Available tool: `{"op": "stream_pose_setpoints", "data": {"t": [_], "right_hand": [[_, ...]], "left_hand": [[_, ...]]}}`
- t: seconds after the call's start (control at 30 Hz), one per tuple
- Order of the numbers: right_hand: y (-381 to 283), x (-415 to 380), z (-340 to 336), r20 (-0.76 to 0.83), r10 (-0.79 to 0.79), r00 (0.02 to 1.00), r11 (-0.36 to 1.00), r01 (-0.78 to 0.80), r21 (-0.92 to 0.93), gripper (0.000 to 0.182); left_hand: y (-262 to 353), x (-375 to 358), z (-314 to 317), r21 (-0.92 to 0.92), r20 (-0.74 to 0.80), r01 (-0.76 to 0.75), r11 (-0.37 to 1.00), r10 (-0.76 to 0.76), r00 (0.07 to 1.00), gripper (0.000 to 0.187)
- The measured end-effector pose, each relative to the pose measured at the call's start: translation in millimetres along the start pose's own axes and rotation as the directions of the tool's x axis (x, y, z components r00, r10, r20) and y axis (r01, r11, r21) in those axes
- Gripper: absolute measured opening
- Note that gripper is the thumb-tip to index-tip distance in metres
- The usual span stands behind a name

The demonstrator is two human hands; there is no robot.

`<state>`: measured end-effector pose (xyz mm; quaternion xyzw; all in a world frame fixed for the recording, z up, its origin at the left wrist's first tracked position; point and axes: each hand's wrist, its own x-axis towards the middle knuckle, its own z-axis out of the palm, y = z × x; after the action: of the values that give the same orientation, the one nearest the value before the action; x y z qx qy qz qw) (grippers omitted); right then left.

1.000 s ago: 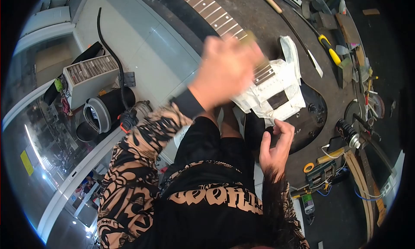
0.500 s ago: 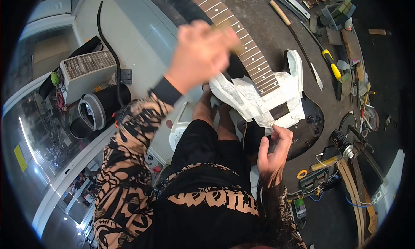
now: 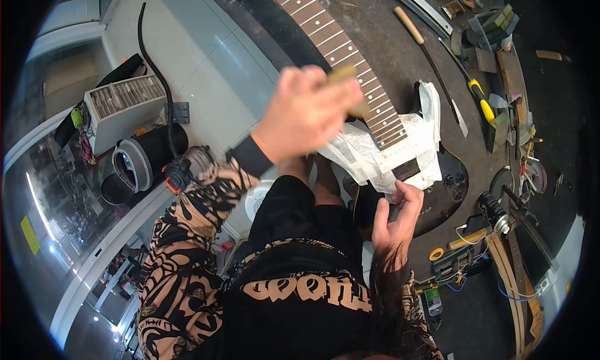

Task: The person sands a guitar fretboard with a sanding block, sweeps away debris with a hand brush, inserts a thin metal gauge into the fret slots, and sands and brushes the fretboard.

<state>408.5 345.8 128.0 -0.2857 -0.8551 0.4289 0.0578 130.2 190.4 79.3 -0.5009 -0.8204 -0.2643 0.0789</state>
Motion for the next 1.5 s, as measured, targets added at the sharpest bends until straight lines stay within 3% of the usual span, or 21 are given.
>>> {"op": "stream_pose_setpoints", "data": {"t": [0.1,0.2,0.3,0.37,0.47,0.6,0.7,0.77,0.83,0.9,0.93,1.03,1.07,1.17,1.2,1.3,1.33,1.43,1.5], "right_hand": [[0.4,-4.3,1.5,-0.006,0.01,1.0,1.0,-0.01,0.021,0.055],[2.3,-2.5,4.2,-0.006,0.014,1.0,0.999,-0.013,0.033,0.054],[1.9,-4.6,3.8,0.003,0.033,0.999,0.998,-0.033,0.056,0.054],[4.0,-7.5,0.6,0.003,0.034,0.999,0.997,-0.034,0.064,0.053],[8.8,-6.9,2.2,-0.016,0.016,1.0,0.998,-0.015,0.065,0.053],[8.1,-8.4,-1.9,-0.023,-0.002,1.0,0.999,0.003,0.046,0.055],[6.5,-7.7,-2.9,-0.027,-0.001,1.0,0.999,0.002,0.04,0.054],[6.1,-8.2,-2.3,-0.023,0.018,1.0,0.999,-0.017,0.045,0.054],[4.6,-9.7,-5.8,-0.031,-0.013,0.999,0.999,0.014,0.042,0.054],[7.3,-12.1,-9.0,-0.041,-0.019,0.999,0.999,0.021,0.036,0.054],[8.7,-13.3,-9.1,-0.046,-0.01,0.999,0.999,0.012,0.035,0.054],[11.0,-14.1,-8.4,-0.056,0.0,0.998,0.999,0.002,0.039,0.054],[11.7,-14.8,-7.7,-0.057,0.004,0.998,0.999,-0.001,0.041,0.054],[11.2,-17.6,-10.6,-0.063,-0.002,0.998,0.999,0.004,0.044,0.053],[12.6,-18.2,-9.9,-0.066,0.006,0.998,0.999,-0.003,0.044,0.053],[14.4,-22.2,-9.1,-0.061,0.019,0.998,0.999,-0.016,0.049,0.053],[13.9,-21.8,-9.9,-0.061,0.016,0.998,0.998,-0.013,0.056,0.053],[14.5,-24.2,-12.4,-0.065,0.023,0.998,0.998,-0.019,0.062,0.053],[14.4,-21.5,-12.7,-0.073,0.014,0.997,0.998,-0.01,0.063,0.053]], "left_hand": [[-53.1,18.1,-17.5,0.109,-0.09,0.104,0.989,-0.094,0.992,0.051],[-3.9,4.1,-7.6,-0.026,0.007,0.063,0.998,-0.063,0.998,0.05],[-31.9,7.5,-13.9,0.049,0.001,0.075,0.996,-0.075,0.997,0.05],[-50.2,15.0,-17.1,0.082,-0.084,0.134,0.988,-0.127,0.988,0.047],[1.1,4.0,-10.9,-0.038,0.025,0.051,0.998,-0.05,0.998,0.044],[-42.1,10.8,-10.9,0.151,-0.087,0.091,0.984,-0.079,0.993,0.042],[33.2,-7.5,5.5,0.046,0.099,0.093,0.995,-0.097,0.99,0.043],[80.5,-21.7,17.1,-0.071,0.124,-0.099,0.992,0.108,0.986,0.046],[61.4,-13.9,12.0,-0.026,0.141,-0.035,0.999,0.039,0.989,0.051],[26.1,2.4,1.2,0.179,0.063,0.059,0.982,-0.071,0.996,0.05],[26.6,4.1,0.6,0.164,0.046,0.082,0.983,-0.091,0.995,0.05],[83.8,-20.8,13.3,-0.104,0.194,-0.062,0.993,0.081,0.978,0.048],[85.7,-21.8,14.6,-0.07,0.186,-0.102,0.992,0.113,0.976,0.051],[46.9,-10.5,1.3,0.124,0.119,0.013,0.992,-0.028,0.993,0.055],[53.4,-14.0,3.8,0.118,0.124,0.047,0.992,-0.062,0.99,0.056],[83.6,-26.4,14.3,-0.052,0.18,-0.097,0.994,0.105,0.978,0.055],[73.7,-20.9,10.2,-0.022,0.181,-0.127,0.992,0.129,0.975,0.056],[45.0,-18.1,6.3,0.129,0.124,-0.025,0.991,0.008,0.992,0.06],[81.0,-28.9,14.5,0.042,0.195,-0.077,0.996,0.068,0.978,0.059]]}}
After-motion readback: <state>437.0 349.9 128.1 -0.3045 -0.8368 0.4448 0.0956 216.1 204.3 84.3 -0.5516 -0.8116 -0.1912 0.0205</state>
